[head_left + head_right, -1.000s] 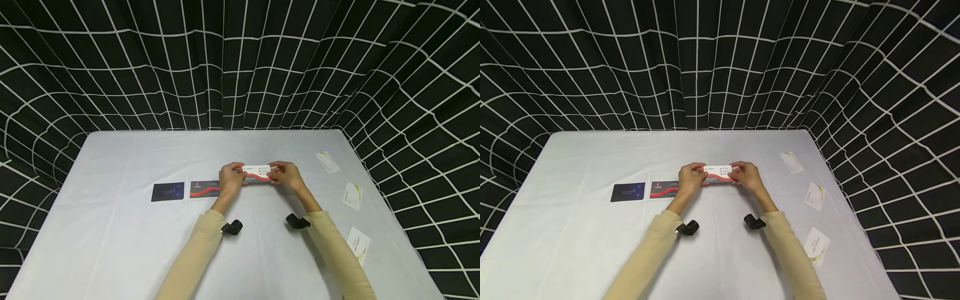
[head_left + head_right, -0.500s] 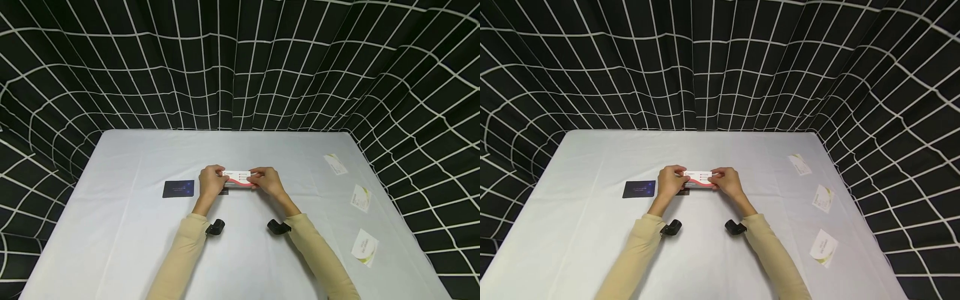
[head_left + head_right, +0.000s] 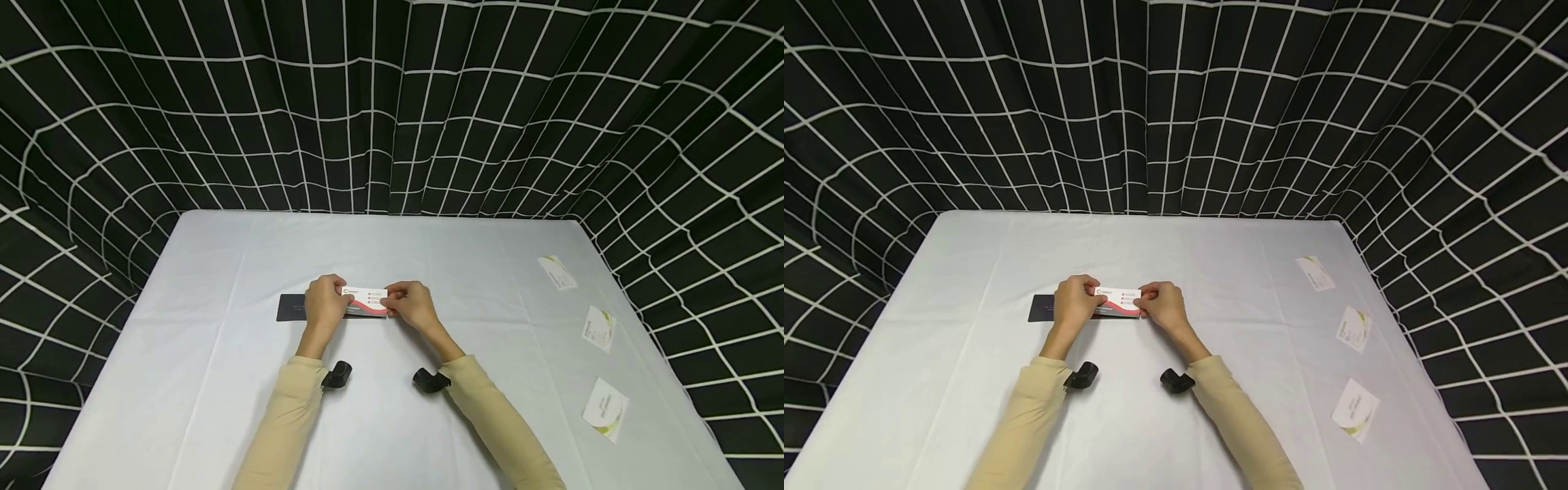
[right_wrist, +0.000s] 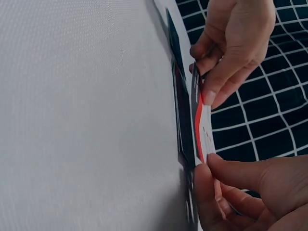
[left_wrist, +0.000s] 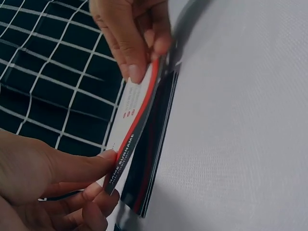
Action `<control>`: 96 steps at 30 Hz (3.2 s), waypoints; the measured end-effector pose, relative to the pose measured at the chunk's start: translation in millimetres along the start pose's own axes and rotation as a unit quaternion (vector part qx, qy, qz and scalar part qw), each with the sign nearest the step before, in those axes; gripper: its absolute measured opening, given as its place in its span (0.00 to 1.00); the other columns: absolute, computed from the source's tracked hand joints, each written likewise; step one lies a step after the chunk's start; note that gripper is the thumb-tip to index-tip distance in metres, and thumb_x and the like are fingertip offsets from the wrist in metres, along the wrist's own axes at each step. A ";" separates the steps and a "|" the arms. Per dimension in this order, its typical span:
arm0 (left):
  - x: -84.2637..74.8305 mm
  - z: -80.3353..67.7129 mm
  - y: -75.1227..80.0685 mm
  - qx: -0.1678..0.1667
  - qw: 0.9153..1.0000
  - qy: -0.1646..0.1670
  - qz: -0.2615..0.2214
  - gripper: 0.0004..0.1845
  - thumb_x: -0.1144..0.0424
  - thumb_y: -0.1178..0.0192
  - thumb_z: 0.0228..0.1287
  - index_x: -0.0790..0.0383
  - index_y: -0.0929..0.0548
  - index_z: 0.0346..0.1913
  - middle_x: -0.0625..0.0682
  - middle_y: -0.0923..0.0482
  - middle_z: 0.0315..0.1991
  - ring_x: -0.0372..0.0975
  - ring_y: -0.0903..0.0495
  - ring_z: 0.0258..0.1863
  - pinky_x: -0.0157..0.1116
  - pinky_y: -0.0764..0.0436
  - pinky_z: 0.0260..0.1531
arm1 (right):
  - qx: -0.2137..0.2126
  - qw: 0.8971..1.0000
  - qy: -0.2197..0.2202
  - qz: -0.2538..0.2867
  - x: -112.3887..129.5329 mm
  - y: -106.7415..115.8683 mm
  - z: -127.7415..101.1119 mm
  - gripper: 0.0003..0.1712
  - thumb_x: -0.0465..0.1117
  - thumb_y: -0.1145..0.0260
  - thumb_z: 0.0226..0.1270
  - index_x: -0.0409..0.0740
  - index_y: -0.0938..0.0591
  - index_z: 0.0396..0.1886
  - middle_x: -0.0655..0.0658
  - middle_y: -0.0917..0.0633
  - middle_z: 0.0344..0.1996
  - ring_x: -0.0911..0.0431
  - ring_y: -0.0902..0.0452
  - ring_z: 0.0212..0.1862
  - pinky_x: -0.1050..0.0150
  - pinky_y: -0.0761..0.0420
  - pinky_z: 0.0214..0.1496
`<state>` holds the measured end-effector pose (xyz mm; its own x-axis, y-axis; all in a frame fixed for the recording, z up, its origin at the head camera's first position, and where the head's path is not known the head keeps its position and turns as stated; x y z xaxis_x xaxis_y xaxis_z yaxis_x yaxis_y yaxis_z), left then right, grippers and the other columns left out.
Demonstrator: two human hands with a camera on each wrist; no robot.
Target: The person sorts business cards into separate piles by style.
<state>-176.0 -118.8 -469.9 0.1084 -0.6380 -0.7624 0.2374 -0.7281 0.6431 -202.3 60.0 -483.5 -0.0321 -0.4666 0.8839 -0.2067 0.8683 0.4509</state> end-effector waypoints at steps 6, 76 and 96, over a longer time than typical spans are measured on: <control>6.1 -0.7 1.3 -0.003 1.000 0.010 0.006 0.15 0.73 0.26 0.46 0.73 0.14 0.40 0.56 0.22 0.22 0.44 0.27 0.22 0.40 0.29 0.25 | -0.012 0.999 0.022 -0.035 -1.1 -9.5 0.4 0.13 0.30 0.27 0.56 0.27 0.15 0.41 0.41 0.15 0.24 0.63 0.23 0.18 0.72 0.23 0.23; -68.7 -51.1 -89.2 0.285 0.886 0.016 -0.366 0.16 0.70 0.46 0.72 0.76 0.25 0.58 0.69 0.19 0.46 0.56 0.16 0.40 0.38 0.16 0.37 | 0.033 0.979 0.063 -0.192 -41.8 165.5 -81.9 0.22 0.30 0.29 0.59 0.26 0.21 0.54 0.30 0.18 0.50 0.37 0.24 0.53 0.44 0.23 0.55; -124.6 -114.4 -162.6 0.499 0.740 0.144 -0.427 0.22 0.61 0.48 0.75 0.67 0.29 0.66 0.58 0.22 0.59 0.48 0.17 0.49 0.38 0.18 0.46 | 0.092 0.925 -0.113 -0.351 -89.2 244.4 -163.2 0.35 0.36 0.17 0.38 0.27 0.24 0.46 0.36 0.21 0.36 0.44 0.26 0.40 0.47 0.25 0.46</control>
<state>-117.7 107.8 -487.8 0.5659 0.1366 -0.8131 -0.4784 -0.7488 -0.4588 -90.3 341.3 -431.9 -0.0258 -0.9458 0.3237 -0.4155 0.3046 0.8571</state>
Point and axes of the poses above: each hand's wrist, its own z-axis towards the middle knuckle, its own y-axis out of the back of the hand, x = y × z, the point moved 1 cm from there along z, towards the middle knuckle
